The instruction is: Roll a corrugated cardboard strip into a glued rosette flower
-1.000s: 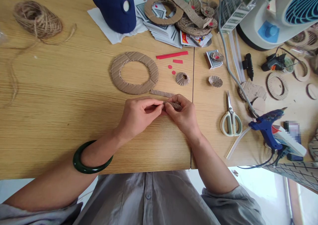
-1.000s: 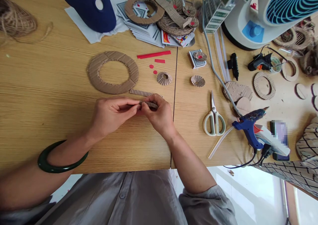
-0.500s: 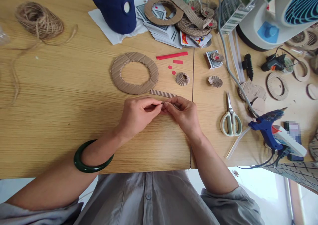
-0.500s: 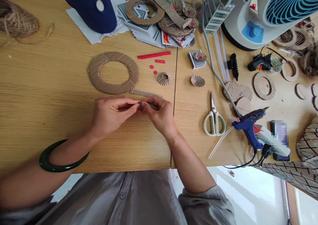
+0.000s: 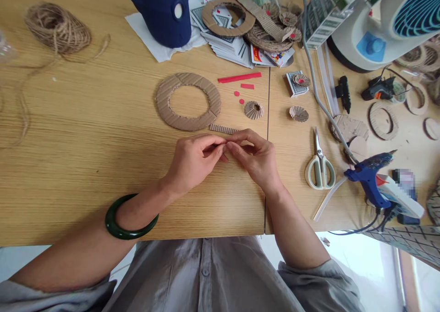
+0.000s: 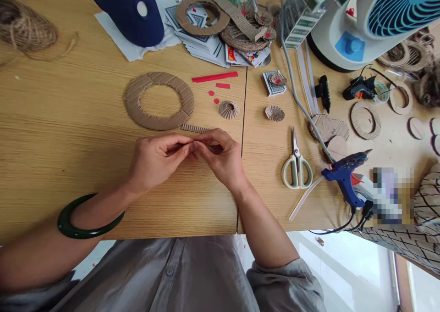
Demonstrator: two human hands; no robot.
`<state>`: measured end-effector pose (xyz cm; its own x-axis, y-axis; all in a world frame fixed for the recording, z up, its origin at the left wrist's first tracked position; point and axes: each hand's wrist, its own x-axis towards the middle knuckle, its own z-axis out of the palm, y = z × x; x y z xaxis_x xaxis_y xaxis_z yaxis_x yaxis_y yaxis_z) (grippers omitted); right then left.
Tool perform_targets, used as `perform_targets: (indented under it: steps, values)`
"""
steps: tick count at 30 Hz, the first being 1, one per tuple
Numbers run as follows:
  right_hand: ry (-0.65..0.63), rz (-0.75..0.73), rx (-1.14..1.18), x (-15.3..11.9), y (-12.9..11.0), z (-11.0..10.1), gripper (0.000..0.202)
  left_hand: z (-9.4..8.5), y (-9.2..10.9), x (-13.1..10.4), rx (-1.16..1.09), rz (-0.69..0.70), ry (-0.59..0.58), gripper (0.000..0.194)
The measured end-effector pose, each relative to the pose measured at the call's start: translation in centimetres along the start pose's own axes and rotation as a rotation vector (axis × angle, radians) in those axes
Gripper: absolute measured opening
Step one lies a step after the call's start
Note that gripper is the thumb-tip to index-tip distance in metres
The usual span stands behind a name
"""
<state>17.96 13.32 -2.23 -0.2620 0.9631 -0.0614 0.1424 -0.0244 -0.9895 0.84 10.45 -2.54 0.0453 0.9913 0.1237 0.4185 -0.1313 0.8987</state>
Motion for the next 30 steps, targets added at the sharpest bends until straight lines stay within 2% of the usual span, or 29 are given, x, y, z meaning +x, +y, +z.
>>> perform_targets:
  steps: [5, 8, 11, 15, 22, 25, 30]
  values:
    - [0.033, -0.159, -0.140, -0.17, 0.08, -0.04, 0.014, -0.10, 0.46, 0.03, 0.064, 0.036, 0.000, 0.011]
    - [0.035, -0.192, -0.187, -0.15, -0.02, -0.10, 0.013, -0.08, 0.41, 0.07, 0.010, 0.003, -0.021, 0.011]
    - [0.043, -0.123, -0.133, -0.02, 0.00, -0.25, 0.020, 0.01, 0.28, 0.08, -0.103, -0.062, -0.054, 0.014]
    - [0.037, -0.031, -0.020, 0.23, 0.14, -0.41, 0.029, 0.09, 0.21, 0.06, -0.177, -0.099, -0.038, 0.018]
    - [0.002, 0.019, 0.047, 0.35, 0.15, -0.20, 0.033, -0.08, 0.12, 0.27, -0.138, -0.148, -0.024, 0.008]
    - [-0.014, 0.029, 0.103, 0.28, 0.21, 0.02, 0.032, -0.01, 0.06, 0.37, -0.195, -0.193, -0.030, 0.006]
    - [-0.018, 0.142, 0.209, 0.24, -0.08, 0.25, 0.040, -0.01, 0.47, 0.55, -0.313, -0.318, -0.011, 0.005]
